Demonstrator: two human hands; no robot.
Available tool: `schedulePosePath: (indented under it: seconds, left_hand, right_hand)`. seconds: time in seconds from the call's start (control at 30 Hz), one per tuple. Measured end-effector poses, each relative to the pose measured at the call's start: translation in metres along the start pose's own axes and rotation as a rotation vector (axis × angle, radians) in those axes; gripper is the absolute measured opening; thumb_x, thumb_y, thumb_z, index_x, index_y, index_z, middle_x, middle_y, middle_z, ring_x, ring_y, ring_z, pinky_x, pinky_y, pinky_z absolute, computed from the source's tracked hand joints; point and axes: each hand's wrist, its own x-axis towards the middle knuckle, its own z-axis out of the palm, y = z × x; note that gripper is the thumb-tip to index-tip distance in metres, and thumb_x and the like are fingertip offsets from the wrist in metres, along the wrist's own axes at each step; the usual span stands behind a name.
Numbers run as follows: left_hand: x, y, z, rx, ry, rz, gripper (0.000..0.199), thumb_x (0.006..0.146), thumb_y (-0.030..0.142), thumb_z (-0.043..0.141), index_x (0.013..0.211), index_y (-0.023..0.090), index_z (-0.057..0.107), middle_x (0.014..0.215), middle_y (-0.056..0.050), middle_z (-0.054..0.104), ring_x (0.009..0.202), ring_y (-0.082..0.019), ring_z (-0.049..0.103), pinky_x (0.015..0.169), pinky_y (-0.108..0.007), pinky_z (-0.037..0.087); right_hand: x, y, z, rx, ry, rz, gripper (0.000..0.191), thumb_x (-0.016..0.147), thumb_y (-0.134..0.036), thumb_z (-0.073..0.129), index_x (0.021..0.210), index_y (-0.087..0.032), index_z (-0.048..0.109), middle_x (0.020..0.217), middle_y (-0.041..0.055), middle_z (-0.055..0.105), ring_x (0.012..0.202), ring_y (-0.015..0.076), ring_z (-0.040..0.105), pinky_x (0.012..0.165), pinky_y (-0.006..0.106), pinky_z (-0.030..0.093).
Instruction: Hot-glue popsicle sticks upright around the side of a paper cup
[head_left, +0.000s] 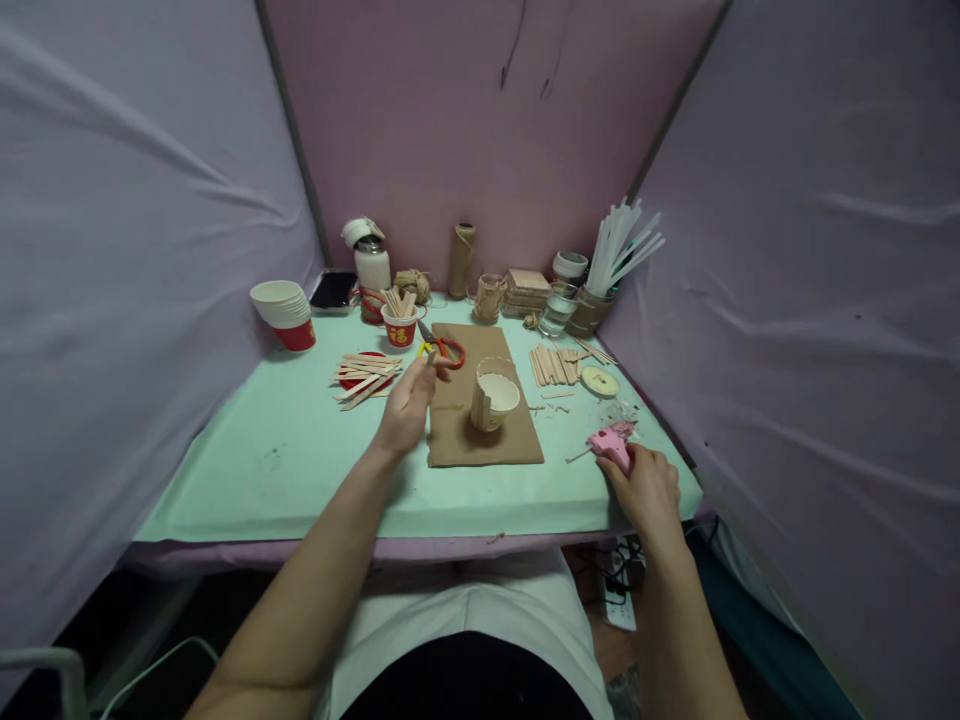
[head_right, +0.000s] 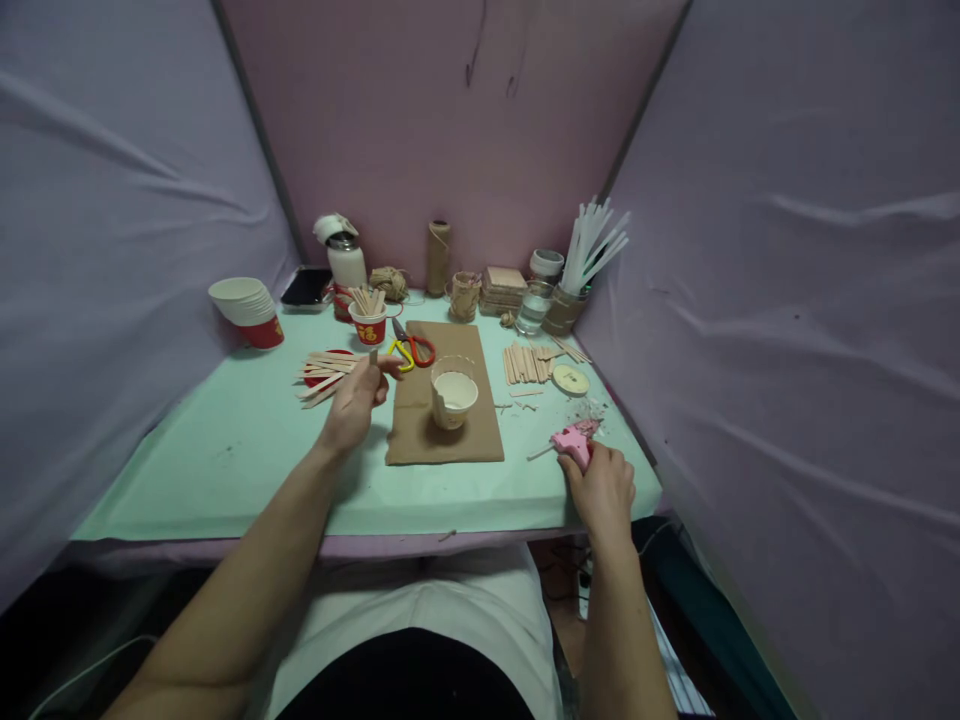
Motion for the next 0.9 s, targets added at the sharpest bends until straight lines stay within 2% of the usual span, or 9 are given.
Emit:
schedulePosePath:
  seconds: [0.07, 0.2, 0.3, 0.4, 0.53, 0.63, 0.73, 0.9]
  left_hand:
    - [-0.013, -0.008, 0.005, -0.176, 0.013, -0.097, 0.049, 0.091, 0.061, 0.040, 0.102, 0.019, 0.063, 0.083, -0.003, 0.060, 0.060, -0.011, 0.041, 0.056, -0.024, 0.034]
    - [-0.039, -0.015, 0.015, -0.374, 0.058, -0.238, 0.039, 0.086, 0.056, 0.056, 0.090, 0.017, 0.062, 0.070, 0.000, 0.055, 0.058, -0.009, 0.040, 0.054, -0.021, 0.033]
    - [-0.060, -0.012, 0.021, -0.529, 0.100, -0.416, 0.035, 0.081, 0.051, 0.066, 0.088, 0.018, 0.064, 0.063, 0.003, 0.049, 0.054, -0.007, 0.037, 0.049, -0.018, 0.031]
    - [-0.077, -0.005, 0.028, -0.737, 0.083, -0.577, 0.032, 0.076, 0.044, 0.074, 0.090, 0.016, 0.066, 0.066, 0.002, 0.049, 0.054, -0.006, 0.037, 0.047, -0.015, 0.032]
    - [-0.088, 0.003, 0.038, -0.954, 0.046, -0.752, 0.021, 0.075, 0.027, 0.076, 0.090, 0.013, 0.069, 0.078, -0.002, 0.050, 0.058, -0.004, 0.041, 0.046, -0.013, 0.035]
    - [-0.091, 0.003, 0.041, -1.060, 0.028, -0.824, 0.012, 0.080, 0.018, 0.069, 0.091, 0.012, 0.069, 0.076, -0.002, 0.047, 0.056, -0.004, 0.041, 0.044, -0.012, 0.035]
    - [-0.094, -0.001, 0.043, -1.155, 0.009, -0.867, 0.011, 0.082, 0.013, 0.065, 0.091, 0.010, 0.069, 0.076, -0.002, 0.049, 0.057, -0.003, 0.043, 0.045, -0.011, 0.038]
    - [-0.100, -0.008, 0.044, -1.191, 0.012, -0.866, 0.010, 0.081, 0.014, 0.068, 0.090, 0.010, 0.069, 0.075, -0.004, 0.053, 0.066, -0.008, 0.054, 0.062, -0.018, 0.052]
  right_hand:
    - [0.003, 0.001, 0.003, -0.016, 0.011, 0.007, 0.055, 0.085, -0.051, 0.050, 0.117, -0.009, 0.063, 0.105, 0.0241, 0.061, 0.094, 0.0366, 0.055, 0.082, 0.048, 0.042]
    - [0.005, 0.003, 0.005, 0.066, 0.045, -0.017, 0.059, 0.087, -0.054, 0.042, 0.108, -0.005, 0.067, 0.096, 0.0253, 0.063, 0.092, 0.0368, 0.056, 0.085, 0.050, 0.042]
    - [0.000, 0.003, -0.004, 0.300, 0.040, -0.012, 0.065, 0.083, -0.064, 0.041, 0.106, -0.009, 0.068, 0.097, 0.0214, 0.065, 0.093, 0.0344, 0.057, 0.086, 0.048, 0.044]
    - [-0.010, -0.004, -0.022, 0.603, -0.032, 0.048, 0.062, 0.081, -0.066, 0.048, 0.109, -0.014, 0.068, 0.102, 0.0150, 0.068, 0.094, 0.0296, 0.060, 0.084, 0.042, 0.047]
    - [-0.030, -0.021, -0.048, 0.951, -0.119, 0.122, 0.052, 0.081, -0.064, 0.055, 0.105, -0.019, 0.070, 0.099, 0.0101, 0.070, 0.079, 0.0218, 0.061, 0.068, 0.032, 0.049]
    - [-0.047, -0.037, -0.060, 1.128, -0.206, 0.085, 0.049, 0.084, -0.062, 0.053, 0.102, -0.021, 0.072, 0.097, 0.0097, 0.071, 0.072, 0.0190, 0.060, 0.058, 0.028, 0.046]
    - [-0.065, -0.052, -0.066, 1.232, -0.287, 0.040, 0.047, 0.087, -0.061, 0.049, 0.101, -0.023, 0.073, 0.097, 0.0095, 0.071, 0.073, 0.0198, 0.062, 0.059, 0.029, 0.048]
    - [-0.085, -0.069, -0.068, 1.237, -0.445, -0.026, 0.046, 0.086, -0.063, 0.050, 0.102, -0.026, 0.074, 0.088, 0.0082, 0.071, 0.069, 0.0207, 0.061, 0.056, 0.030, 0.048]
